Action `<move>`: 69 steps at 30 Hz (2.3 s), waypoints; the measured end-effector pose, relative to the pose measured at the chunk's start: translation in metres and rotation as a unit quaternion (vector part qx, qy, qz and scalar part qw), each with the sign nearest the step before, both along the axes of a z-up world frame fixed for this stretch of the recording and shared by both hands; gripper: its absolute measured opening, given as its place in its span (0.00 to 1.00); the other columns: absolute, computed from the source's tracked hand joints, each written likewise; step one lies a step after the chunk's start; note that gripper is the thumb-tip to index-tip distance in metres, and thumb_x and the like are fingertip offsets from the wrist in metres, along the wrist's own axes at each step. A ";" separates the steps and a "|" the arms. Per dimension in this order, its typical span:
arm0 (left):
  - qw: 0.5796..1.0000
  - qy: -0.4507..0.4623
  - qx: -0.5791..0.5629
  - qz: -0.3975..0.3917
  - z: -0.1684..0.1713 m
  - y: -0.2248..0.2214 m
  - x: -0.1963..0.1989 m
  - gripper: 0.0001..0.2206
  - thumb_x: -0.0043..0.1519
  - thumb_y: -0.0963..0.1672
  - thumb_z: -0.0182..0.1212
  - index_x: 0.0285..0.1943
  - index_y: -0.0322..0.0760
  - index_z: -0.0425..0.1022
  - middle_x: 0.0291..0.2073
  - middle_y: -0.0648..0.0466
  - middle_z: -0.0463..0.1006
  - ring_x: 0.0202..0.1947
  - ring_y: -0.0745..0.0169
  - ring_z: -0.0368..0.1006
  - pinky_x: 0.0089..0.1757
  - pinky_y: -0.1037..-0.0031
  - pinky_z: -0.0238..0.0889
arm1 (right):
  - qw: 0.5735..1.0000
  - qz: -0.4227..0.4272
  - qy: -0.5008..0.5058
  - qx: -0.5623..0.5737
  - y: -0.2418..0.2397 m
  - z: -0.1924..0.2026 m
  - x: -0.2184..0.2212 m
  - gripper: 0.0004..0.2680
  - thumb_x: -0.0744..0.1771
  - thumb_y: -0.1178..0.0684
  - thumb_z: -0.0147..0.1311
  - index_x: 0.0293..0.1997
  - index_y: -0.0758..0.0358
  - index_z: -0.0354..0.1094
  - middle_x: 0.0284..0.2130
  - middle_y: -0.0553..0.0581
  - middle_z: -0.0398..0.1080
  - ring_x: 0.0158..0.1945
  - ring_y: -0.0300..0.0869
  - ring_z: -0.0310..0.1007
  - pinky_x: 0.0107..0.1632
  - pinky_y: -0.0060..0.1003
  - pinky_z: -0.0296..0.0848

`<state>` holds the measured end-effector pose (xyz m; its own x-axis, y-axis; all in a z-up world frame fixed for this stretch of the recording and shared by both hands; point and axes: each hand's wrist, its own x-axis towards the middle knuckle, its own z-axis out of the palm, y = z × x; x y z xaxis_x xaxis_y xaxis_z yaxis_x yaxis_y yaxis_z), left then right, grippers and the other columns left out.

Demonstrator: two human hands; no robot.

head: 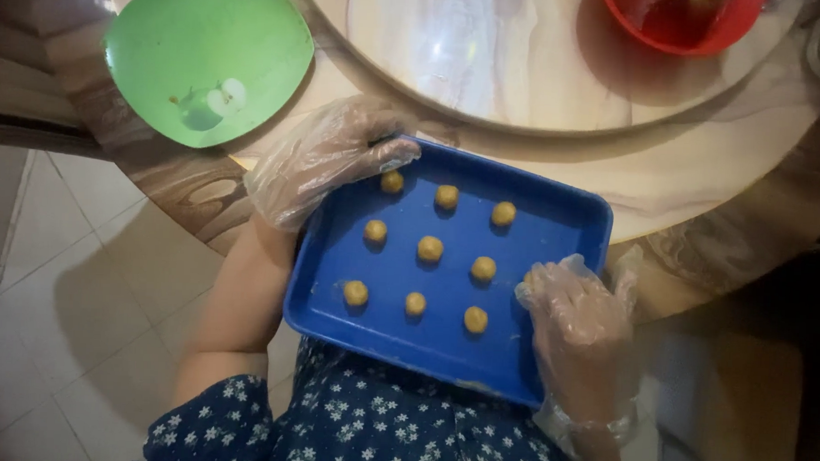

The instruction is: The person is portioning dough and rolling it into small balls before placing them in a baking tray.

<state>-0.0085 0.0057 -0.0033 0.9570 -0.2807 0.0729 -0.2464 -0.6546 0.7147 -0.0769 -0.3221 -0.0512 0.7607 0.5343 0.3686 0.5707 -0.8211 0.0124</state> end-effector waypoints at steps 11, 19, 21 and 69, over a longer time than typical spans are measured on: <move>0.999 -0.015 -0.032 0.018 -0.005 -0.007 0.003 0.14 0.64 0.54 0.62 0.42 0.44 0.82 0.34 0.45 0.80 0.36 0.46 0.77 0.37 0.64 0.68 | 0.996 -0.017 -0.069 0.055 0.027 0.038 -0.004 0.04 0.68 0.52 0.67 0.36 0.56 0.78 0.33 0.58 0.77 0.42 0.47 0.80 0.50 0.40 0.76; 0.999 0.007 -0.044 0.012 0.013 -0.003 -0.005 0.18 0.65 0.54 0.56 0.44 0.38 0.81 0.36 0.45 0.79 0.39 0.47 0.76 0.41 0.62 0.66 | 0.998 -0.017 0.042 0.037 0.004 0.013 -0.012 0.10 0.68 0.50 0.57 0.53 0.56 0.75 0.50 0.58 0.78 0.55 0.50 0.77 0.61 0.55 0.66; 0.997 0.041 -0.065 0.006 0.017 -0.004 -0.003 0.22 0.65 0.57 0.49 0.44 0.39 0.80 0.35 0.52 0.79 0.39 0.61 0.74 0.43 0.67 0.65 | 0.998 -0.013 0.058 0.011 0.005 0.009 -0.011 0.11 0.69 0.49 0.55 0.55 0.59 0.74 0.50 0.58 0.78 0.56 0.52 0.78 0.68 0.71 0.56; 0.999 0.005 -0.007 -0.045 0.011 -0.001 0.000 0.26 0.69 0.58 0.40 0.41 0.36 0.76 0.33 0.51 0.72 0.38 0.56 0.68 0.42 0.64 0.58 | 0.999 0.007 -0.025 -0.017 0.003 0.014 -0.008 0.05 0.70 0.53 0.59 0.46 0.60 0.77 0.46 0.55 0.81 0.53 0.50 0.80 0.62 0.56 0.61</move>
